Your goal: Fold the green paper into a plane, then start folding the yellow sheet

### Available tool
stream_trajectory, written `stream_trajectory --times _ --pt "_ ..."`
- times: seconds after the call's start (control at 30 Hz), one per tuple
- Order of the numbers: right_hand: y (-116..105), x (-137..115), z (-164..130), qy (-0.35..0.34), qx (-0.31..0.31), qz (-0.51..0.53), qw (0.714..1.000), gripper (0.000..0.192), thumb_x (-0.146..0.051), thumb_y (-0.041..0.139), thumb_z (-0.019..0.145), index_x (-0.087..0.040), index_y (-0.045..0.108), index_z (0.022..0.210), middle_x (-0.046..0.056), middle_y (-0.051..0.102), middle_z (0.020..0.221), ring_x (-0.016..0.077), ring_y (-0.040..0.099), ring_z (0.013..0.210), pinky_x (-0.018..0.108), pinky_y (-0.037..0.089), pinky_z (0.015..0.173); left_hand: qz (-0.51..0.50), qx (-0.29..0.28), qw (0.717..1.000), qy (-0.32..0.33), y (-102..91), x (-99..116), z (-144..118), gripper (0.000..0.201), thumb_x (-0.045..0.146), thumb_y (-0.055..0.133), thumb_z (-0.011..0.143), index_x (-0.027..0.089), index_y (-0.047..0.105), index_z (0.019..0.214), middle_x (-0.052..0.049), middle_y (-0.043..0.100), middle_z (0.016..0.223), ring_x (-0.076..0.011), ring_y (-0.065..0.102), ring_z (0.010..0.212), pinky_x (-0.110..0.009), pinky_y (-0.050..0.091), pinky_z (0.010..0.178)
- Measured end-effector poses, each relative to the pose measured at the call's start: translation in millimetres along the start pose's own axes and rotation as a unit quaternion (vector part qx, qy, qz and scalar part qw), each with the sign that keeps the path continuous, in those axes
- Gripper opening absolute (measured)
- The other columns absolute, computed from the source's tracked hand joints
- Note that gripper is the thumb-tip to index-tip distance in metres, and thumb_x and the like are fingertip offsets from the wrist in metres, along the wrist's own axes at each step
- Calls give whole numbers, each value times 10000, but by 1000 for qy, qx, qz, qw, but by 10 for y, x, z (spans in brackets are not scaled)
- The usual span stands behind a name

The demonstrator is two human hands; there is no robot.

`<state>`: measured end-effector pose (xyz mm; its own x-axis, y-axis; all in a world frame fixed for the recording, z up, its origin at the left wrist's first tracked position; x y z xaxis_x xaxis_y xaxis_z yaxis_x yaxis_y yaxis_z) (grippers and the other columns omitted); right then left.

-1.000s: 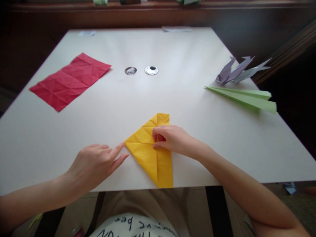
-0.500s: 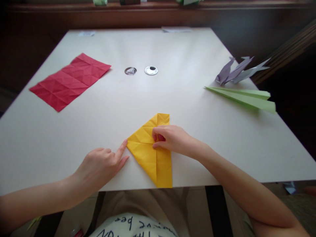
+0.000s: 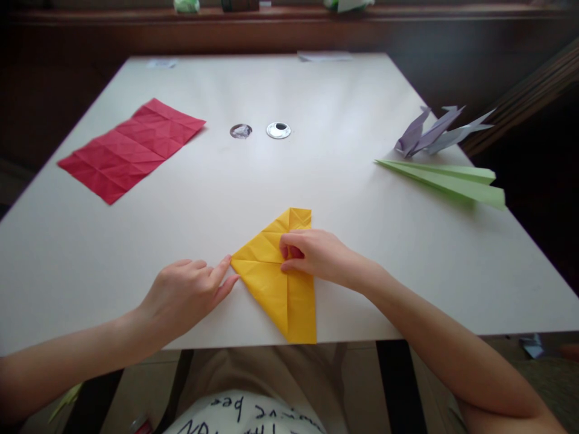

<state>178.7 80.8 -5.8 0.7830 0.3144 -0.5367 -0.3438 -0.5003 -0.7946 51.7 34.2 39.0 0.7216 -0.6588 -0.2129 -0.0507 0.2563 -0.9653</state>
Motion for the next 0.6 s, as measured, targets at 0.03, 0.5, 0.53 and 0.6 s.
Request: stream_trajectory --times 0.03,0.5,0.53,0.6 --pt "1 -3 1 -1 1 1 1000 138 -303 616 729 -197 528 712 -41 524 630 90 444 573 209 276 520 -7 7 1000 -2 -4 -8 7 280 324 520 823 98 676 881 -17 541 458 -162 528 443 -268 356 440" --pt "2 -18 -21 -13 4 -3 1000 106 -278 590 743 -193 530 724 -29 546 655 95 450 572 209 285 532 -210 -42 954 209 319 258 45 377 207 333 925 203 381 1299 -11 381 1384 -170 299 1294 -324 340 1020" --pt "7 -22 -25 -13 -1 -3 1000 116 -287 594 739 -193 526 729 -30 546 658 95 449 573 209 283 529 -217 -42 954 204 324 255 47 378 211 328 927 208 378 1302 -7 380 1385 -169 300 1294 -326 340 1021" --pt "13 -31 -35 -13 -9 -6 1000 162 -318 620 716 -194 516 738 -33 544 661 97 447 571 209 278 523 -225 -42 953 200 323 255 49 379 212 329 927 210 381 1302 -7 383 1383 -171 302 1294 -329 343 1021"
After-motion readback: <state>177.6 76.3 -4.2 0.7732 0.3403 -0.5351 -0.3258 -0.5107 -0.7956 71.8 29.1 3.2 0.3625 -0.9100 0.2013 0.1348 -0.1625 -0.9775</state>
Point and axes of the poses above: each hand's wrist, its own z-axis towards the middle knuckle, its own y-axis out of the palm, x = y × z, the point moved 9 cm from there along z, towards the middle knuckle
